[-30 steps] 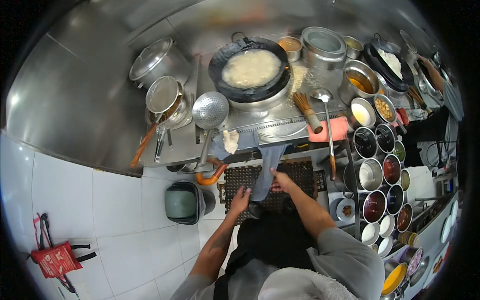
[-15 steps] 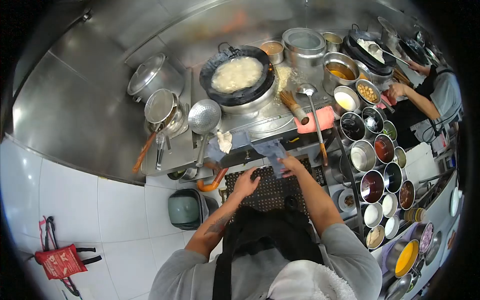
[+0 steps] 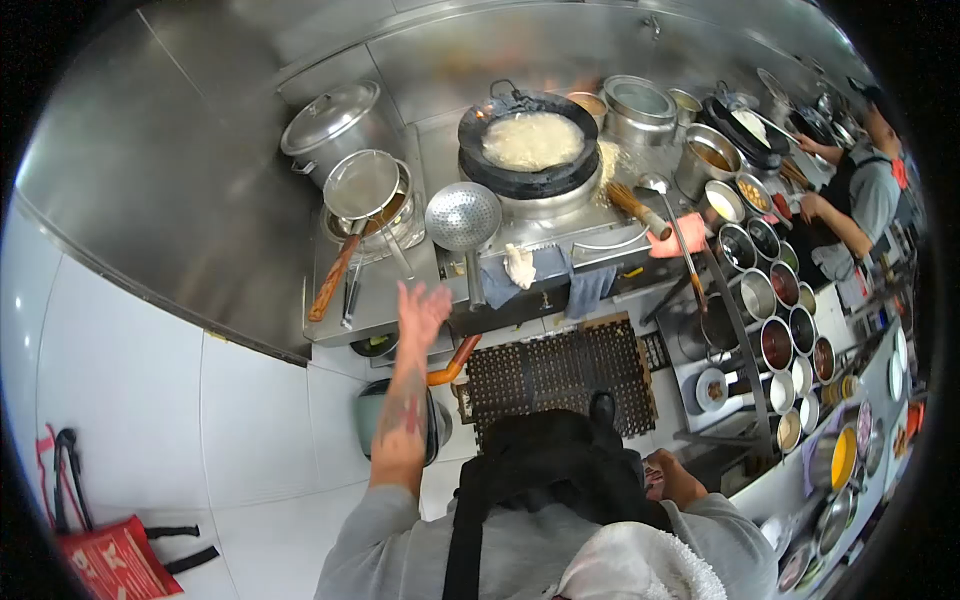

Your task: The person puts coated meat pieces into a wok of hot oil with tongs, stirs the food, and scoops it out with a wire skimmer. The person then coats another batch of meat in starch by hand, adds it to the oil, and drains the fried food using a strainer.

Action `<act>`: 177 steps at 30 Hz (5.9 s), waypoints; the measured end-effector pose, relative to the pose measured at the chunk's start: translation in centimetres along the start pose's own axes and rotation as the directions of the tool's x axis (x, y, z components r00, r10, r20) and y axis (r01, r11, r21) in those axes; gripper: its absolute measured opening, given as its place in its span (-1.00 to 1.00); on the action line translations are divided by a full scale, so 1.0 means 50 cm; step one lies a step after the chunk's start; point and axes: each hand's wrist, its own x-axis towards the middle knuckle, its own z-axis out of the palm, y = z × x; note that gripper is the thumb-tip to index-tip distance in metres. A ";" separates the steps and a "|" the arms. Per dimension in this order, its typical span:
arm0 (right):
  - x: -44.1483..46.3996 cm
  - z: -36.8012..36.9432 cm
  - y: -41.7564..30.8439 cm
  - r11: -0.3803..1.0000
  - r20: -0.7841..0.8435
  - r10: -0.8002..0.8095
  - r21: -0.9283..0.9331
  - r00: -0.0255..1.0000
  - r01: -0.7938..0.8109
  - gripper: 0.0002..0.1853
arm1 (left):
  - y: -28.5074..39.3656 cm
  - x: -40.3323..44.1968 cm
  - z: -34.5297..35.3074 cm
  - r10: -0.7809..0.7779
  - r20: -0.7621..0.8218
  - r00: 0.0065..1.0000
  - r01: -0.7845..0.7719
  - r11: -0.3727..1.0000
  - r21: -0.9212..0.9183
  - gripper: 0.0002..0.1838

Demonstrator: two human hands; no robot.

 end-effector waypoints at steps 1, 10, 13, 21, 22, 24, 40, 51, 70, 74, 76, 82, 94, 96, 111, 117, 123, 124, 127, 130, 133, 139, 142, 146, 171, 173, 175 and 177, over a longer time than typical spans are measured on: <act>-0.004 0.021 0.029 0.999 0.010 -0.043 0.001 0.999 0.043 -0.75 | 0.049 0.022 0.051 0.015 -0.084 0.996 -0.019 0.998 -0.051 -0.26; -0.193 0.073 -0.050 0.849 -0.162 -0.356 0.355 0.920 0.391 -0.73 | 0.052 0.099 0.084 0.234 -0.219 0.947 -0.207 0.969 0.137 -0.80; -0.313 0.083 -0.031 0.763 -0.341 -0.645 -0.332 0.684 0.555 -0.61 | 0.039 0.100 0.122 0.268 -0.073 0.961 -0.243 0.939 0.243 -0.79; -0.305 0.022 0.039 0.762 -0.228 -0.623 -0.394 0.748 0.514 -0.54 | 0.015 0.171 0.306 0.444 0.596 0.669 -0.459 -0.384 0.801 -0.76; -0.262 0.006 0.034 0.751 -0.272 -0.648 -0.382 0.711 0.539 -0.53 | 0.001 0.193 0.352 0.372 0.539 0.756 -0.372 -0.432 0.821 -0.74; -0.234 -0.030 0.023 0.776 -0.316 -0.630 -0.303 0.710 0.554 -0.54 | -0.030 0.324 0.379 0.251 0.505 0.826 -0.296 -0.570 0.767 -0.74; 0.027 -0.241 0.039 0.860 -0.199 -0.400 0.257 0.895 0.442 -0.62 | -0.021 0.346 0.657 0.337 0.431 0.837 -0.147 -0.620 0.771 -0.72; -0.034 -0.170 -0.070 0.732 -0.347 -0.455 0.379 0.820 0.566 -0.61 | -0.016 0.357 0.571 0.395 0.429 0.813 -0.210 -0.488 0.847 -0.74; -0.186 0.091 0.050 0.776 -0.352 -0.629 -0.226 0.693 0.589 -0.64 | 0.172 0.183 -0.048 0.025 -0.109 0.994 -0.056 0.955 -0.291 -0.37; -0.295 0.070 0.026 0.766 -0.509 -0.545 0.019 0.666 0.642 -0.65 | 0.040 0.018 -0.105 -0.128 -0.208 0.970 0.013 0.878 -0.479 -0.30; -0.338 0.057 0.041 0.762 -0.621 -0.564 -0.137 0.544 0.633 -0.66 | -0.051 -0.087 -0.125 -0.132 -0.070 0.989 0.120 0.980 -0.159 -0.33; -0.371 0.021 0.172 0.787 -0.693 -0.609 -0.471 0.385 0.398 -0.72 | 0.135 -0.386 0.251 0.746 0.435 0.504 -0.803 0.591 -0.084 -0.21; -0.389 0.022 0.257 0.738 -0.766 -0.604 -0.433 0.220 0.518 -0.74 | 0.093 -0.966 0.660 0.362 0.473 -0.803 -0.270 0.487 -0.831 -0.58; -0.380 0.022 0.261 0.734 -0.770 -0.596 -0.408 0.227 0.544 -0.74 | 0.060 -0.976 0.673 0.422 0.511 -0.749 -0.248 0.536 -0.807 -0.54; -0.345 0.039 0.270 0.748 -0.743 -0.621 -0.466 0.250 0.471 -0.75 | 0.130 -1.084 0.561 0.481 0.253 -0.839 -0.275 0.026 -0.961 -0.63; -0.363 0.046 0.269 0.748 -0.572 -0.643 -0.611 0.509 0.258 -0.71 | 0.148 -0.898 0.383 0.534 0.720 -0.445 -0.896 -0.270 -0.354 -0.46; -0.335 0.053 0.264 0.723 -0.549 -0.635 -0.670 0.544 0.168 -0.68 | -0.029 -0.579 -0.022 0.475 0.489 0.732 -0.672 0.385 0.632 -0.55; -0.329 0.054 0.265 0.722 -0.543 -0.639 -0.667 0.544 0.183 -0.67 | -0.095 -0.555 -0.125 0.441 0.398 0.804 -0.570 0.385 0.726 -0.57; -0.293 0.048 0.265 0.729 -0.550 -0.645 -0.652 0.530 0.210 -0.63 | -0.306 -0.557 -0.398 0.201 0.028 0.979 -0.126 0.492 0.862 -0.37; -0.268 0.034 0.254 0.773 -0.513 -0.545 -0.615 0.663 0.160 -0.57 | -0.451 -0.633 -0.566 0.010 -0.142 0.990 0.107 0.610 0.785 -0.46; -0.260 0.009 0.220 0.501 -0.212 -0.736 -0.809 0.643 0.306 -0.57 | -0.426 -0.646 -0.537 -0.077 -0.293 0.953 0.272 0.643 0.716 -0.55; 0.037 -0.025 0.102 0.325 0.011 -0.716 -0.880 0.698 0.347 -0.63 | -0.244 -0.393 -0.374 0.116 -0.129 0.985 -0.018 0.806 0.591 -0.73; -0.076 -0.049 -0.121 0.402 -0.056 -0.832 -0.747 0.552 0.530 -0.67 | -0.107 -0.197 -0.204 0.432 -0.012 0.902 -0.276 0.598 0.753 -0.59; -0.388 -0.098 -0.468 0.157 -0.058 -0.988 -0.438 0.146 0.885 -0.69 | 0.048 0.067 -0.010 0.405 -0.406 0.819 -0.186 0.858 0.479 -0.52; -0.827 -0.366 -1.026 -0.135 0.035 -0.962 -0.923 -0.271 0.360 -0.77 | -0.370 -0.299 -0.082 0.241 -0.385 0.891 -0.025 0.872 0.489 -0.73; -0.789 -0.384 -1.070 -0.103 0.065 -0.988 -0.955 -0.143 0.280 -0.78 | -0.455 -0.371 -0.202 0.267 -0.504 0.821 0.190 0.705 0.683 -0.75; -0.765 -0.396 -1.098 -0.030 -0.016 -0.992 -0.937 -0.128 0.349 -0.78 | -0.635 -0.398 -0.527 0.397 0.031 0.917 0.052 -0.196 0.979 -0.71; -0.799 -0.383 -1.060 0.025 -0.071 -0.993 -0.913 -0.098 0.407 -0.71 | -0.629 -0.474 -0.551 0.148 -0.029 0.989 0.081 -0.358 0.930 -0.71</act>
